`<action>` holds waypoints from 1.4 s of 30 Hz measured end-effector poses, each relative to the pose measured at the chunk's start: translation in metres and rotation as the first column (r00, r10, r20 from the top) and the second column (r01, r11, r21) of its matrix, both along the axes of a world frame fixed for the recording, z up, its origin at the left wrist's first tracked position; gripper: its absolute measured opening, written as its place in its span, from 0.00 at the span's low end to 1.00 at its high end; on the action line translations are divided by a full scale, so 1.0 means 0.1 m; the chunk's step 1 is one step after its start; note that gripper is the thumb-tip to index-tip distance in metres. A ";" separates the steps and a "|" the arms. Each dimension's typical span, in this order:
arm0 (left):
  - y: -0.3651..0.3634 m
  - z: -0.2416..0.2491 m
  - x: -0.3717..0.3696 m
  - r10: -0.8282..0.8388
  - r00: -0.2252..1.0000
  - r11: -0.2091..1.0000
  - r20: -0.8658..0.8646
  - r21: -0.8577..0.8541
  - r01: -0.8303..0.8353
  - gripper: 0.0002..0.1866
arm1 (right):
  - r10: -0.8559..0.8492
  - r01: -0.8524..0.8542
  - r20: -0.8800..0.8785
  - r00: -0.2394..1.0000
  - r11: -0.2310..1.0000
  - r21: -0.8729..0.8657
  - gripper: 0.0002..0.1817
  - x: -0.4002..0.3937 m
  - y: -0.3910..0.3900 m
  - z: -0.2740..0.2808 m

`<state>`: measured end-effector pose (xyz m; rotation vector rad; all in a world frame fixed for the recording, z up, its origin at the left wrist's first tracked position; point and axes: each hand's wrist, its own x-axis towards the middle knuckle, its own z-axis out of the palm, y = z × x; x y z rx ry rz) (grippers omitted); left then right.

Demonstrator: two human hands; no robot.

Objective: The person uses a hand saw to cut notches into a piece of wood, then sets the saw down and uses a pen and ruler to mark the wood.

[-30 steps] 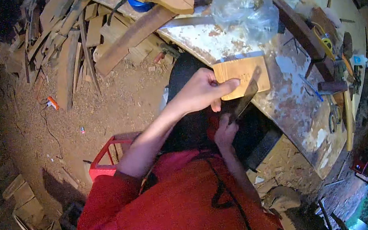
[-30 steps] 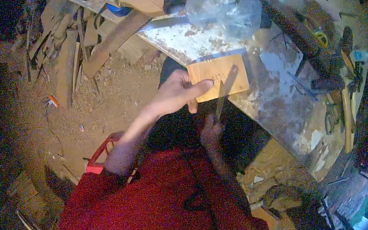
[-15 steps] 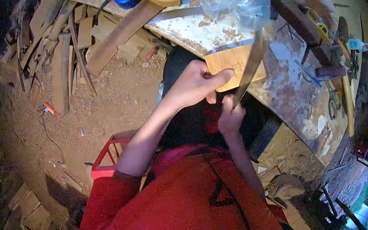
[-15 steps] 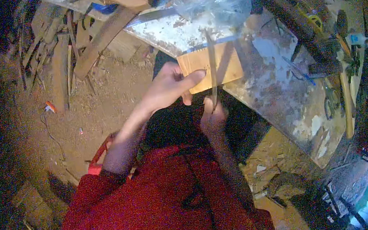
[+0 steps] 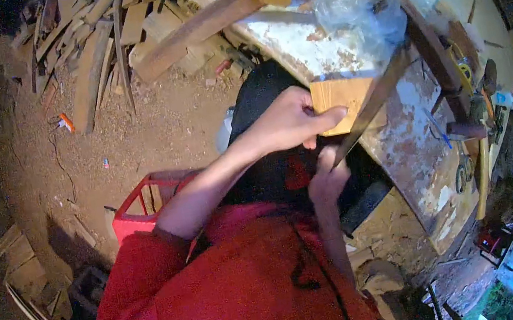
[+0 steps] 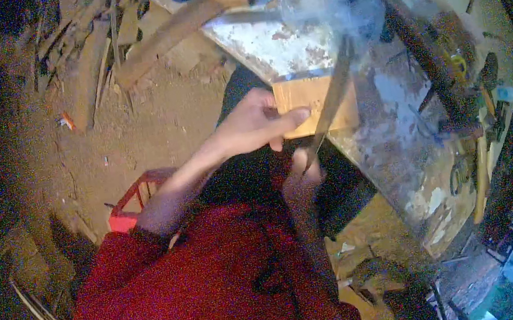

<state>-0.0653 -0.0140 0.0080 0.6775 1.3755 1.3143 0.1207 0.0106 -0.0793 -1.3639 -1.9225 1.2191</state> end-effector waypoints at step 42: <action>-0.04 0.00 0.10 0.082 0.817 0.988 -0.570 0.155 0.009 0.17 | 0.088 -0.072 -0.074 0.993 0.977 0.202 0.27 0.05 0.14 -0.10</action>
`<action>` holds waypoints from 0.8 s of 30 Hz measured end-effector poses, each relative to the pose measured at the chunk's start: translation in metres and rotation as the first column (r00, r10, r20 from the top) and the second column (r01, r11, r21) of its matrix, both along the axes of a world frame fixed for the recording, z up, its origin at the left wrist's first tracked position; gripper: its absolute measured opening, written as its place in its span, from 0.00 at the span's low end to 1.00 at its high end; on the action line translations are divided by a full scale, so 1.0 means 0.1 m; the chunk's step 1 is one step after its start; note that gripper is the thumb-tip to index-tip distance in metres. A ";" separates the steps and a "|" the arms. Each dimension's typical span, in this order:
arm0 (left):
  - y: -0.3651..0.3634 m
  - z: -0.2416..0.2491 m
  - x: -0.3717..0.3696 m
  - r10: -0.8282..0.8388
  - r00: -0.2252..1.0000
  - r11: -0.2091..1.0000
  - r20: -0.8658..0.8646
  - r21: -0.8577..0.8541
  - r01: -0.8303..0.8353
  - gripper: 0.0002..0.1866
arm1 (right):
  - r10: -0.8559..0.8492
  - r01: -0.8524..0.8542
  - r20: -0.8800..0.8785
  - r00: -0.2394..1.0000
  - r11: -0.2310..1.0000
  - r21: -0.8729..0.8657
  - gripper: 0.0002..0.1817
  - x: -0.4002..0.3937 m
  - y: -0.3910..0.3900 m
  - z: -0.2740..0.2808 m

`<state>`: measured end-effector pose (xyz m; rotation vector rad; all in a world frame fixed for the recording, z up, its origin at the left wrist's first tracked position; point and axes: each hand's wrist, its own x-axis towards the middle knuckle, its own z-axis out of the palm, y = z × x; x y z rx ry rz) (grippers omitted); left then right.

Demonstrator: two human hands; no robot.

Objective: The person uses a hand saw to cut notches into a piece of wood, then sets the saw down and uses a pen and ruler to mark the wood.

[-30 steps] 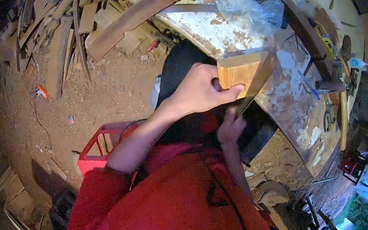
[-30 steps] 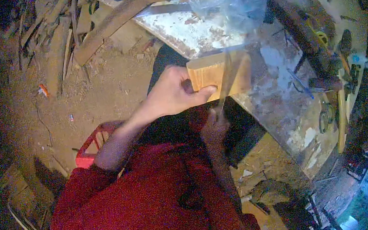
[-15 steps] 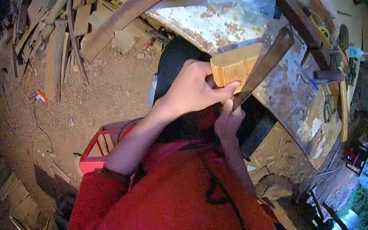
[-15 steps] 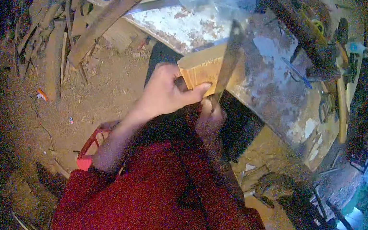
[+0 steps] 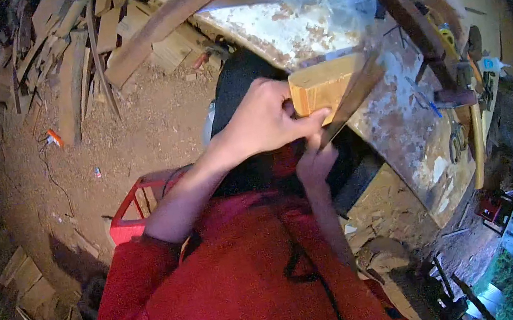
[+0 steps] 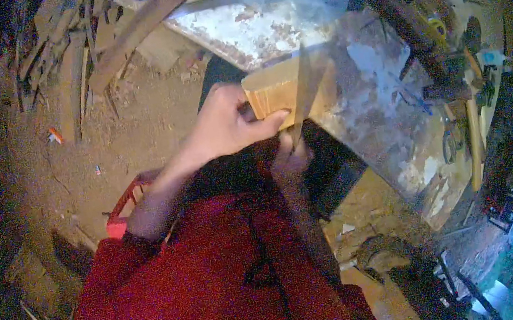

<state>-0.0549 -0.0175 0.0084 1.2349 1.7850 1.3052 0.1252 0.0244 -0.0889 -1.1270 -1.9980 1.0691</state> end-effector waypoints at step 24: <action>-0.01 -0.03 -0.03 0.017 0.866 0.998 0.500 -0.054 0.011 0.12 | 0.064 -0.070 0.397 0.916 0.998 -0.001 0.15 0.42 -0.07 -0.88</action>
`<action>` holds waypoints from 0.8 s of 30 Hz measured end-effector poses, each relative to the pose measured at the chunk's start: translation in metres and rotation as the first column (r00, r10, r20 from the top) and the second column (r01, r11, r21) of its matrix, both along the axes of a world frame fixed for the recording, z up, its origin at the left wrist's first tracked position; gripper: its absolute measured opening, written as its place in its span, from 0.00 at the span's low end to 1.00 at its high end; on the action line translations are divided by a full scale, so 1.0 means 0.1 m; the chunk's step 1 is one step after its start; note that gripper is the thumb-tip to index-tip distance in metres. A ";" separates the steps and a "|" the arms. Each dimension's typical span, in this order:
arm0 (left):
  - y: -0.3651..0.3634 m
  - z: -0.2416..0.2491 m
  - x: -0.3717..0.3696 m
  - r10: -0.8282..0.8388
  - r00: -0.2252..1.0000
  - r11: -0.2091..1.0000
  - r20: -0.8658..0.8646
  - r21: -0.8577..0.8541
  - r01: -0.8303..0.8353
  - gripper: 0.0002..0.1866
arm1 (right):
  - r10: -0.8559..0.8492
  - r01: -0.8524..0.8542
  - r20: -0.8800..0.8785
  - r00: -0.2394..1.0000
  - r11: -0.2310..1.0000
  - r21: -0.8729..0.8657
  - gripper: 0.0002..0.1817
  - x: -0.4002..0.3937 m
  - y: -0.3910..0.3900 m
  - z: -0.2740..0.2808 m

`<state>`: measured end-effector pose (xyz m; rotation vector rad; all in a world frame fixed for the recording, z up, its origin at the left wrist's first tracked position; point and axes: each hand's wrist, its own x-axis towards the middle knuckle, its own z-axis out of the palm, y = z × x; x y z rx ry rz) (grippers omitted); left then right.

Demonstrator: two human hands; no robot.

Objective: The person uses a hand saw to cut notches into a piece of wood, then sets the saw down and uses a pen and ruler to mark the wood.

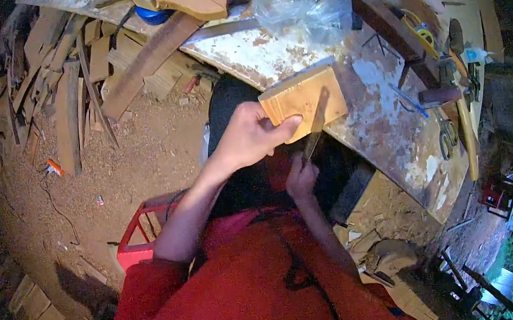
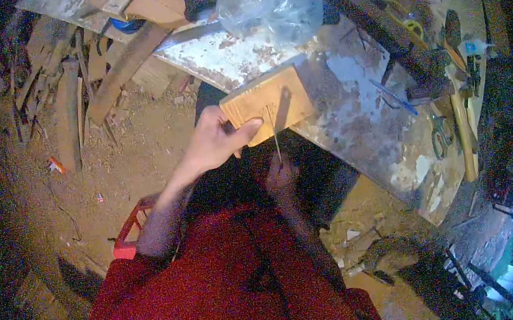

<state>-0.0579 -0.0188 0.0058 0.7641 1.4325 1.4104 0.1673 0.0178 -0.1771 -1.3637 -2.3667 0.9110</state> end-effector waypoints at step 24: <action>0.05 -0.05 -0.02 -0.003 0.990 1.000 0.138 -0.024 0.006 0.15 | 0.013 -0.021 -0.085 0.996 0.995 -0.100 0.19 -0.21 0.03 0.44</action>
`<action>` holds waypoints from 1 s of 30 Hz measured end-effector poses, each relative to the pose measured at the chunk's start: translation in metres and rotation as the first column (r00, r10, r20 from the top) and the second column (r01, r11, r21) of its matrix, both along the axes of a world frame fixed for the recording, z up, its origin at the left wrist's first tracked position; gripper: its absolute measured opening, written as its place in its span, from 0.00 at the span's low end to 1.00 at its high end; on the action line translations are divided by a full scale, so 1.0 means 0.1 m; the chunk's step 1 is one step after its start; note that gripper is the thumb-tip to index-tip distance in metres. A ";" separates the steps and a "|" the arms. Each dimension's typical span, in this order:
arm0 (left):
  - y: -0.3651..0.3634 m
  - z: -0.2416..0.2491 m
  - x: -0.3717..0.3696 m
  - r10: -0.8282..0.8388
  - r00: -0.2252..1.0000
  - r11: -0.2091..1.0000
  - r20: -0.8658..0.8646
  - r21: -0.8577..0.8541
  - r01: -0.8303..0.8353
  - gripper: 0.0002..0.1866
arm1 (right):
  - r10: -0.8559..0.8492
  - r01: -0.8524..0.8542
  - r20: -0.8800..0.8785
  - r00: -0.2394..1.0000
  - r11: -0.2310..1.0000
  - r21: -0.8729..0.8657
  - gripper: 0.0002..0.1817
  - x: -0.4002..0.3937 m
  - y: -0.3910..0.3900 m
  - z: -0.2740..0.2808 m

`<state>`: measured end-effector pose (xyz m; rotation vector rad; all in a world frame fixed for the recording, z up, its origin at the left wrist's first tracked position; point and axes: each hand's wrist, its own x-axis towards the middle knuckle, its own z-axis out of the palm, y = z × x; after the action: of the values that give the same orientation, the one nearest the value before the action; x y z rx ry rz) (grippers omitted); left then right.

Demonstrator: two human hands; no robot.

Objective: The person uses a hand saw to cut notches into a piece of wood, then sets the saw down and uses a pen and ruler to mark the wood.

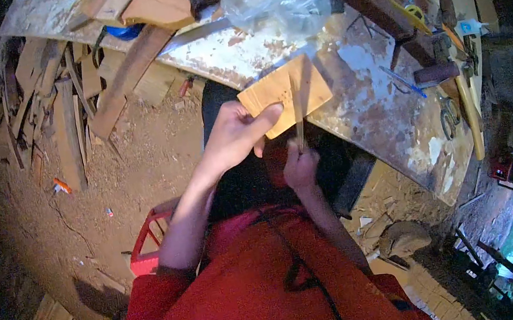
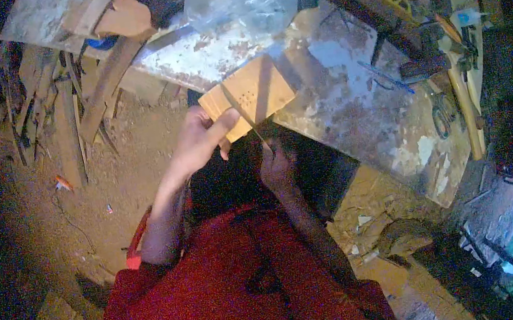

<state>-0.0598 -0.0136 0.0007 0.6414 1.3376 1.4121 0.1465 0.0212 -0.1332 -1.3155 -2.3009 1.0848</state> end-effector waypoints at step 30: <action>0.02 0.01 -0.04 0.010 1.000 1.000 0.002 -0.010 -0.010 0.15 | -0.070 0.066 -0.033 0.997 0.991 -0.117 0.19 0.04 -0.04 -0.29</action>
<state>-0.0633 -0.0115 0.0015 0.6270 1.3473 1.4129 0.1500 0.0176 -0.1622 -1.3930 -2.1791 1.2264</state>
